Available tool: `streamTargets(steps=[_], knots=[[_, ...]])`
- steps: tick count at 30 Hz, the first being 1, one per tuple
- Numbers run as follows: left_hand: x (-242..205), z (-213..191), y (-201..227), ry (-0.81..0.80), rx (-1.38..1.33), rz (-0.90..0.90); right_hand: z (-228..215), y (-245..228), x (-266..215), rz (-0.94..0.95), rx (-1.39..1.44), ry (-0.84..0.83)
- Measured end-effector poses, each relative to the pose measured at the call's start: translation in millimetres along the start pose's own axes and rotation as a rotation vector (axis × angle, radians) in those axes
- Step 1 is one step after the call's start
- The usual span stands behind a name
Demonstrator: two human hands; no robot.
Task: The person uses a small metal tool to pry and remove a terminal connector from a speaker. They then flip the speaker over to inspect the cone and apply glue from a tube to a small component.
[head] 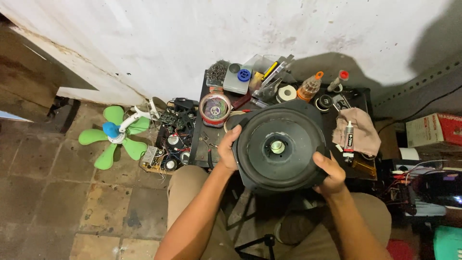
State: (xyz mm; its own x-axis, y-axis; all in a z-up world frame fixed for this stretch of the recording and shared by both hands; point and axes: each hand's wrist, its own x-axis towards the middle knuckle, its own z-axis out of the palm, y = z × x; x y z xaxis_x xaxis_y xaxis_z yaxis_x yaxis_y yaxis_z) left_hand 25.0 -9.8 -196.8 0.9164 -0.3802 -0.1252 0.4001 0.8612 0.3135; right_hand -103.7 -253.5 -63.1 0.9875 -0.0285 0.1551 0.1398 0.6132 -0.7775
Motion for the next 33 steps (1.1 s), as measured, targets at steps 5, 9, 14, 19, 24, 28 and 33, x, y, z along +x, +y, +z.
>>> streamTargets(steps=[5,9,14,19,24,28,33], knots=[[-22,127,66,-0.112,0.502,0.235,-93,50,-34,-0.127,-0.082,0.004],[-52,198,83,-0.133,0.902,0.399,-133,75,-45,-0.240,-0.213,0.088],[-58,206,73,-0.127,0.980,0.461,-28,32,-19,-0.288,-0.232,0.063],[-58,204,76,-0.093,0.981,0.431,-7,22,-22,-0.342,-0.344,0.053],[-58,203,76,-0.127,0.903,0.457,15,12,-20,-0.425,-0.518,0.034],[-62,215,76,-0.138,0.888,0.444,33,5,-20,-0.466,-0.606,0.031],[-60,209,75,-0.105,0.863,0.414,53,-5,-18,-0.542,-0.780,0.014]])
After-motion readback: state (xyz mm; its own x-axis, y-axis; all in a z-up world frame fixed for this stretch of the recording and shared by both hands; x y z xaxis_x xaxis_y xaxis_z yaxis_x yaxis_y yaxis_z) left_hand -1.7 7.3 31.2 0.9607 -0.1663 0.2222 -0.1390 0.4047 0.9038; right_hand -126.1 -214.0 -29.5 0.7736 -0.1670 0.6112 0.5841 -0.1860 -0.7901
